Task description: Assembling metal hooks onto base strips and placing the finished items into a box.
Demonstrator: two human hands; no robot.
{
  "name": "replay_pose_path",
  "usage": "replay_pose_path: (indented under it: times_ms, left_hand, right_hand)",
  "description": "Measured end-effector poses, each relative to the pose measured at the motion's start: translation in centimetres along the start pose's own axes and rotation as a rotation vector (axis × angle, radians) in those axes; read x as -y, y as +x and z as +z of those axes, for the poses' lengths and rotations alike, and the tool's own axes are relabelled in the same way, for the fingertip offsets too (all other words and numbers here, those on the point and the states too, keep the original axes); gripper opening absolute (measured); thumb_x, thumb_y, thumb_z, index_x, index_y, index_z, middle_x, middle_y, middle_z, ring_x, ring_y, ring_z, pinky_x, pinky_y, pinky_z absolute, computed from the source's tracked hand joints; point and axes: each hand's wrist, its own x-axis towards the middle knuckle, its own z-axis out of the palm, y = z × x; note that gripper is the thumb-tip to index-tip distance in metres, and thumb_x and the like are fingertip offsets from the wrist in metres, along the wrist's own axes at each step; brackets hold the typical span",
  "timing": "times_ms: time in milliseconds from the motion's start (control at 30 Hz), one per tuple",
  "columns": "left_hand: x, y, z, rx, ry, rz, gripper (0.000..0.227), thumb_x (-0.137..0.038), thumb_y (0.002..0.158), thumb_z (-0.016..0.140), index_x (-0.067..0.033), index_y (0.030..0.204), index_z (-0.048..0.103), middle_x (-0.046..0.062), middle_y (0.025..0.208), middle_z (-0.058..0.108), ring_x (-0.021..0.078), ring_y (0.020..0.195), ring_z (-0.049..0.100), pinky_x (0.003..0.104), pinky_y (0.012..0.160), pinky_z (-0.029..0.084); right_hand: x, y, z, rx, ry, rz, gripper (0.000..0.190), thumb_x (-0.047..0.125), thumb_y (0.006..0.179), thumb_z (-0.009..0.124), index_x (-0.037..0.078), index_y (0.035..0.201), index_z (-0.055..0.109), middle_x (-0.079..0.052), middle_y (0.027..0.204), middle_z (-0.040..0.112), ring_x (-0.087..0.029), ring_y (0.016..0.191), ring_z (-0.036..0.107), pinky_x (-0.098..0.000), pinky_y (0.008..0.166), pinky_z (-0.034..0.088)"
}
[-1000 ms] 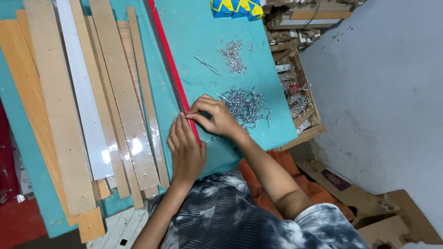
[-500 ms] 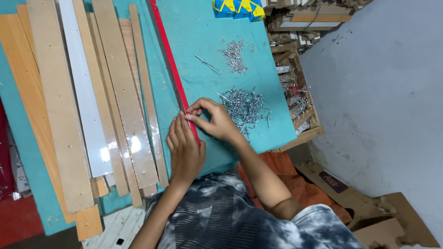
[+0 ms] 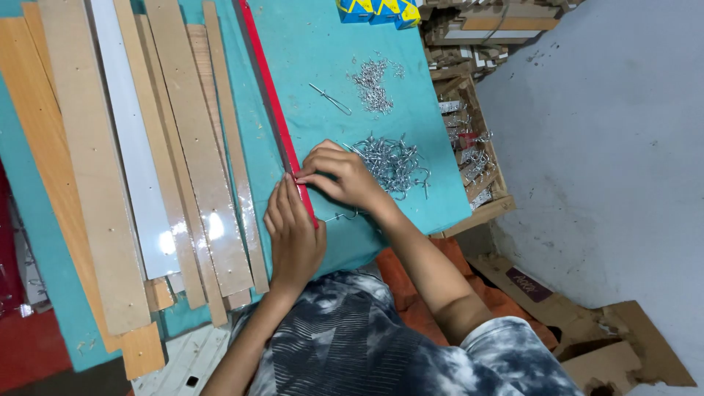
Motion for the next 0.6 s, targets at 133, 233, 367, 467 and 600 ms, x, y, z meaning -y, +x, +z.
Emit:
replay_pose_path:
  times_ms: [133,233,367,467,600]
  left_hand:
    - [0.2,0.1,0.2,0.009,-0.013,0.008,0.082,-0.007,0.078,0.053,0.0116,0.155,0.031,0.028,0.155,0.040,0.0426,0.143,0.039,0.050,0.109,0.035]
    - [0.6,-0.3,0.7,0.013,-0.014,0.002,0.083,-0.011,0.078,0.054,0.0119,0.154,0.032,0.027,0.155,0.040,0.0418,0.143,0.040,0.050,0.108,0.035]
    - [0.7,-0.3,0.6,0.009,-0.005,0.010,0.084,-0.013,0.078,0.054,0.0109,0.156,0.031,0.026,0.156,0.040,0.0408,0.143,0.040,0.049,0.110,0.035]
    - [0.1,-0.1,0.1,0.009,-0.022,0.000,0.081,-0.009,0.080,0.053,0.0112,0.156,0.031,0.027,0.155,0.040,0.0418,0.143,0.039,0.049,0.109,0.035]
    - [-0.1,-0.1,0.0,0.011,-0.013,-0.006,0.078,-0.004,0.081,0.053,0.0118,0.155,0.031,0.028,0.155,0.040,0.0431,0.145,0.037,0.051,0.110,0.034]
  right_hand:
    - [-0.5,-2.0,2.5,-0.133,-0.127,0.079,0.007,0.016,0.091,0.080,0.011,0.089,0.075,-0.005,0.083,0.072,-0.029,0.085,0.068,-0.0399,0.081,0.054]
    - [0.3,-2.5,4.0,-0.222,-0.270,0.145,0.012,0.023,0.092,0.078,0.014,0.089,0.072,0.000,0.078,0.067,-0.026,0.083,0.066,-0.0364,0.078,0.051]
    - [1.0,-2.3,3.7,-0.242,-0.309,0.245,0.009,0.023,0.091,0.077,0.016,0.090,0.071,0.003,0.074,0.064,-0.023,0.082,0.064,-0.0351,0.076,0.048]
    - [1.4,-0.9,0.7,-0.117,-0.042,0.251,0.011,0.018,0.089,0.079,0.014,0.099,0.075,-0.004,0.085,0.070,-0.027,0.086,0.068,-0.0402,0.080,0.052]
    - [1.4,1.2,-2.0,0.119,0.193,0.144,0.016,0.010,0.092,0.078,0.010,0.107,0.079,-0.015,0.103,0.074,-0.037,0.096,0.073,-0.0483,0.091,0.055]
